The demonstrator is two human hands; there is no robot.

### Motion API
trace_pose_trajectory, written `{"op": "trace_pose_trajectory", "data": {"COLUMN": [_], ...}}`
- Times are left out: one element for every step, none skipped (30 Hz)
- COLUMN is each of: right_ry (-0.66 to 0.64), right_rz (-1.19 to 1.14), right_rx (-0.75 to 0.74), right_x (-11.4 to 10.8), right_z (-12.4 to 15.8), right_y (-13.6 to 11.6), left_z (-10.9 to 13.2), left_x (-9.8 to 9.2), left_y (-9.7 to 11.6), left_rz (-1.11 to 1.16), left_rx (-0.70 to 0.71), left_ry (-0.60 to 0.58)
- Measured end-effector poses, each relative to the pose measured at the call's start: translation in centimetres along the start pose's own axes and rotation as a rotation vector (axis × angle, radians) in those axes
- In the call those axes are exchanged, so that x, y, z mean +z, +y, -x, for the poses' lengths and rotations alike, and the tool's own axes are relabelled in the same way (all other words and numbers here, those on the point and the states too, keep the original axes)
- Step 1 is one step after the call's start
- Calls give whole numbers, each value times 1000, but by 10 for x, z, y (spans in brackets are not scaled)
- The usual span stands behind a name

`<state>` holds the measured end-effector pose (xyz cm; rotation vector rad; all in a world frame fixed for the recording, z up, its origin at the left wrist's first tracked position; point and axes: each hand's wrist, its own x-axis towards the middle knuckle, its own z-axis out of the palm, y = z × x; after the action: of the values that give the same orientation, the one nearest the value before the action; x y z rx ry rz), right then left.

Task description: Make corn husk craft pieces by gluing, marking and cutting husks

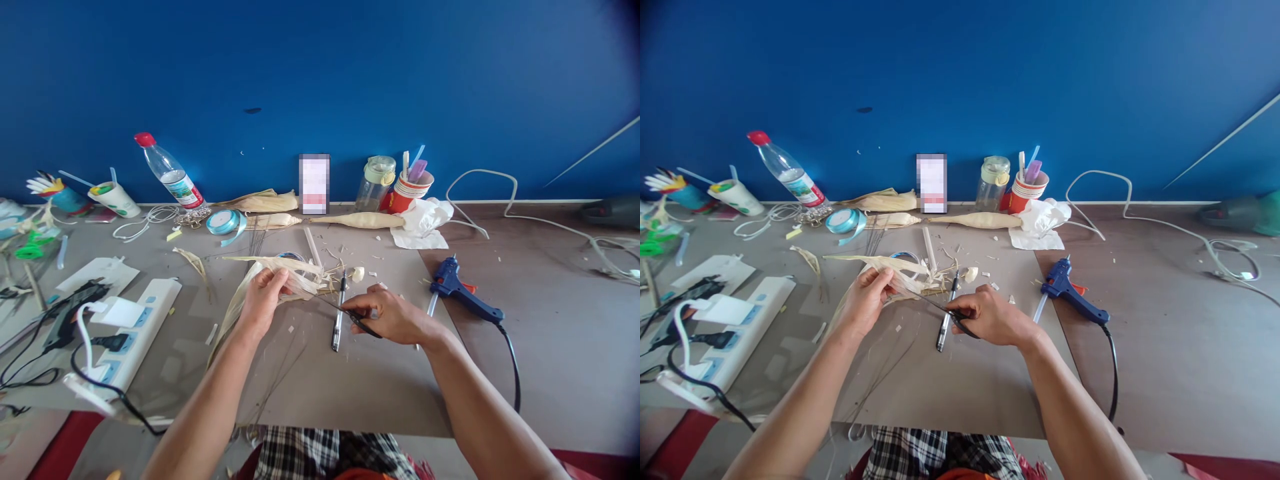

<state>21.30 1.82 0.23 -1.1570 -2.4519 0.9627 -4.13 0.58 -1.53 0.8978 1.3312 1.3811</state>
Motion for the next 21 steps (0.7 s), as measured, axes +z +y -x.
{"op": "trace_pose_trajectory", "data": {"right_ry": [0,0,0,-1,-2,-4,-4,-3,-2,-1,-1,-2,-4,-6,-8,-11,-14,-18,-20,-22,-23], "right_rz": [-3,-7,-12,-17,-22,-28,-32,-36,-40,-42,-44,-46,-46,-45,-44,-43,-42,-42,-42,-43,-44], "right_rx": [0,2,2,1,-2,-4,-6,-7,-7,-7,-7,-7,-6,-5,-3,-3,-3,-4,-5,-6,-7], "right_x": [0,1,1,2,2,2,2,3,3,3,3,3,2,2,2,1,1,1,0,0,0], "right_z": [0,0,-1,-1,-1,-1,-2,-2,-2,-2,-2,-2,-2,-2,-2,-2,-1,-1,-1,-1,-1], "right_y": [0,1,1,2,2,3,3,3,3,3,3,3,3,3,2,2,2,1,1,0,-1], "left_z": [0,0,0,0,0,0,0,0,0,0,0,0,0,0,0,0,0,0,0,0,0], "left_x": [0,0,0,0,0,0,0,0,0,0,0,0,0,0,0,0,0,0,0,0,0], "left_y": [0,0,-1,-1,-1,-2,-2,-2,-2,-2,-2,-2,-1,-1,0,0,0,0,0,0,0], "left_rz": [5,12,21,30,36,40,42,41,39,35,32,27,21,16,14,13,15,17,20,22,23], "left_rx": [-1,-1,-2,-2,-3,-4,-5,-6,-5,-5,-4,-3,-3,-2,0,1,4,5,7,6,3], "left_ry": [-4,-6,-7,-8,-11,-13,-14,-14,-10,-5,1,8,13,17,18,15,12,8,6,4,2]}}
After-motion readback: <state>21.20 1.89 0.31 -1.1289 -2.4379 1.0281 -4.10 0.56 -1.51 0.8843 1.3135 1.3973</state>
